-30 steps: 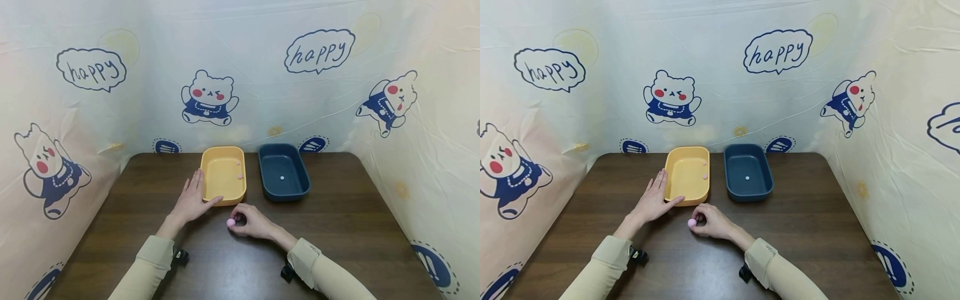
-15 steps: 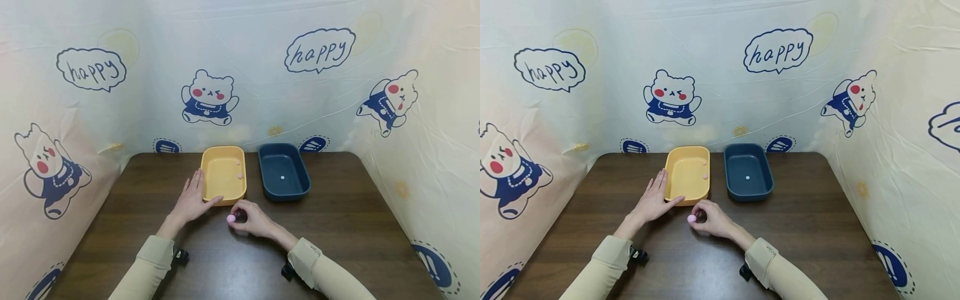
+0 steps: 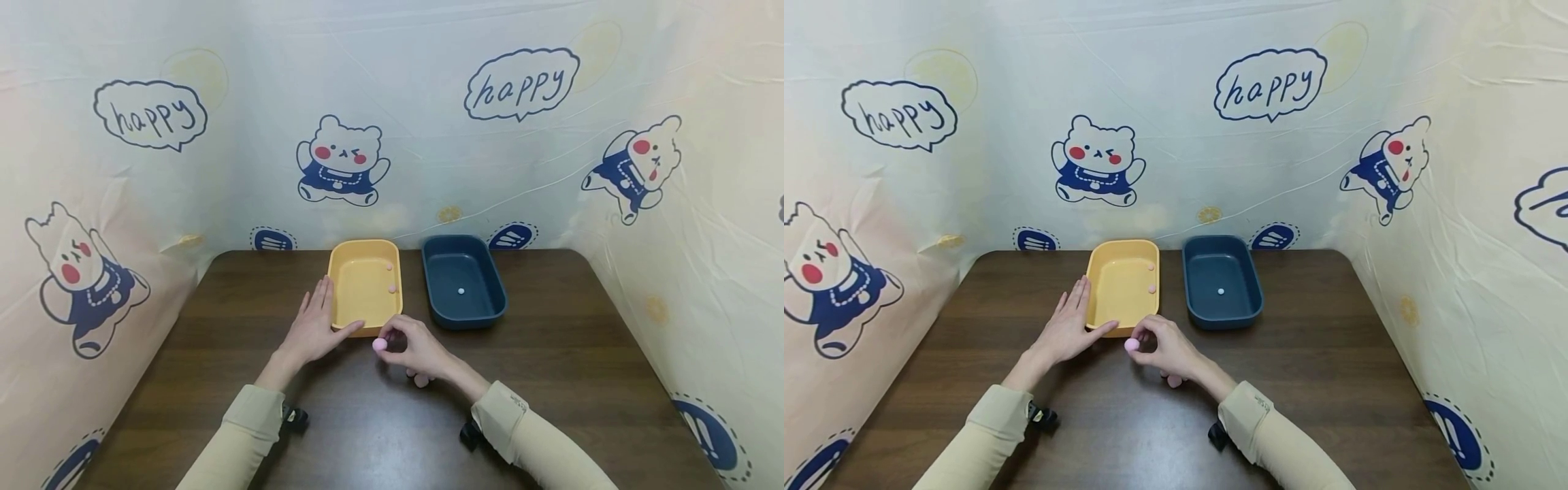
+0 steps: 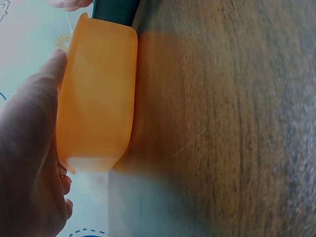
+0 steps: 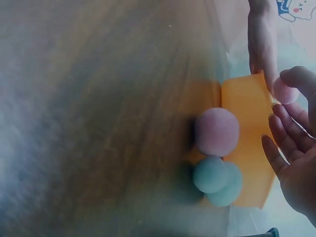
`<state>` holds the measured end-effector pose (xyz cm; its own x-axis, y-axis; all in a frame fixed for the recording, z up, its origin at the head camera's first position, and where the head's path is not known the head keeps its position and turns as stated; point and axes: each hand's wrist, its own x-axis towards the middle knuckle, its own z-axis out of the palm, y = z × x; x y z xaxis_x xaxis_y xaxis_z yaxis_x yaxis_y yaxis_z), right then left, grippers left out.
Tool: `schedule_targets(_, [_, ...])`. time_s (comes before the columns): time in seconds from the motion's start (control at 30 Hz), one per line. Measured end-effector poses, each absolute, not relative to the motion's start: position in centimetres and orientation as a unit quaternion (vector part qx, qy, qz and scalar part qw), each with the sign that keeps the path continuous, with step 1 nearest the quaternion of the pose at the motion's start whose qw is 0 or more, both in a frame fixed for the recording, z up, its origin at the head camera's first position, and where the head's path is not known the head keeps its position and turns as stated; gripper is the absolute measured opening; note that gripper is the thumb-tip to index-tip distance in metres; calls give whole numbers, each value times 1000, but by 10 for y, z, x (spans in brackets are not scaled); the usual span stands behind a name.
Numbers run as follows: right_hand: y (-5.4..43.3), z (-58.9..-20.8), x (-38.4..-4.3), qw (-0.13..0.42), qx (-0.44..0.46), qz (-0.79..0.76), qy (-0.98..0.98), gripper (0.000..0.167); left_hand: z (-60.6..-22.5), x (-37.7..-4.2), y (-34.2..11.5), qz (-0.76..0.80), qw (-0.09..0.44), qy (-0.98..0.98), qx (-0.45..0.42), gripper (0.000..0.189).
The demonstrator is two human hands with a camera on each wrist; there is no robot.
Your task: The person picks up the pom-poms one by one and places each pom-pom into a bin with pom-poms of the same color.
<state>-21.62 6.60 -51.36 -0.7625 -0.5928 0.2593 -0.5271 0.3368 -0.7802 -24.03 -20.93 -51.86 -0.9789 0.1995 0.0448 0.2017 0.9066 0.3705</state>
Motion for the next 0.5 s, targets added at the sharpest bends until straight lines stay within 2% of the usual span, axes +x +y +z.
schedule_targets(0.5, [71,-506,-229,15,-342,-477,810,23,-519,-241,-210,-187,8,-977,-106,128])
